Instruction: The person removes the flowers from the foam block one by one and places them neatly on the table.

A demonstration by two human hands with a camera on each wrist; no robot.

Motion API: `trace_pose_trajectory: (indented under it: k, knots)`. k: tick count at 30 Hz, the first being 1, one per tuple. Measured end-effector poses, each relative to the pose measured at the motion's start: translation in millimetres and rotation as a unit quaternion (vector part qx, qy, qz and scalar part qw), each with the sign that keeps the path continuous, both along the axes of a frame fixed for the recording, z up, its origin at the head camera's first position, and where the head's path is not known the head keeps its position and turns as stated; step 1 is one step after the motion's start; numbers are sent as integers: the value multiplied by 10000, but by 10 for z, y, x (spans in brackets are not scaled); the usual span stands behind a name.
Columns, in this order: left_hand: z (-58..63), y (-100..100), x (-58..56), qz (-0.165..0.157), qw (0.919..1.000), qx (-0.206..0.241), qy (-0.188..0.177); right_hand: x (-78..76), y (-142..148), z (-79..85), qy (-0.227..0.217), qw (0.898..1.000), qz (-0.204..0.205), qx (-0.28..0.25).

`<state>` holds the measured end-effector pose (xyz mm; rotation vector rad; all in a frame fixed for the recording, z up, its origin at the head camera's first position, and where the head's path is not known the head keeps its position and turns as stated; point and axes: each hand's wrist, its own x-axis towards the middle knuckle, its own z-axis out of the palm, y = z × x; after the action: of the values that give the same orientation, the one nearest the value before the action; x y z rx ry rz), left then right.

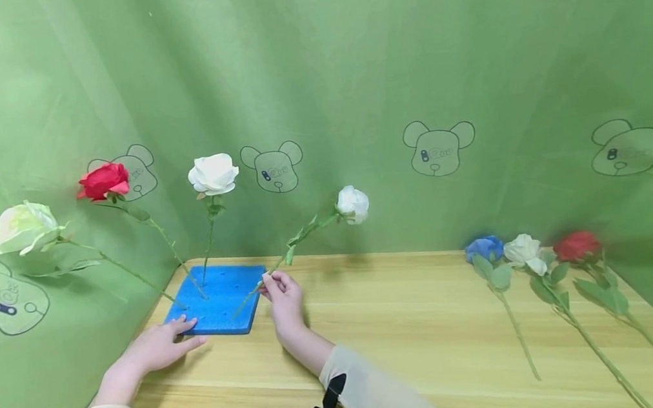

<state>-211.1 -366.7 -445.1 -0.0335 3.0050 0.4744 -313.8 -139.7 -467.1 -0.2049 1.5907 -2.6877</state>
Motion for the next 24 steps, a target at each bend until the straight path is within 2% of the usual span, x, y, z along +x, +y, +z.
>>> trace_pose_trajectory:
  k: [5, 11, 24]
  knots:
    - [-20, -13, -15, -18, 10000, -16, 20, 83, 202, -40, 127, 9994, 180, 252]
    - [-36, -18, -17, -15, 10000, -20, 19, 171, 491, -59, 4, 9983, 373, 450]
    - [-8, 5, 1, -80, 9999, -43, 46, 302, 1217, -47, -251, 9968, 452, 607]
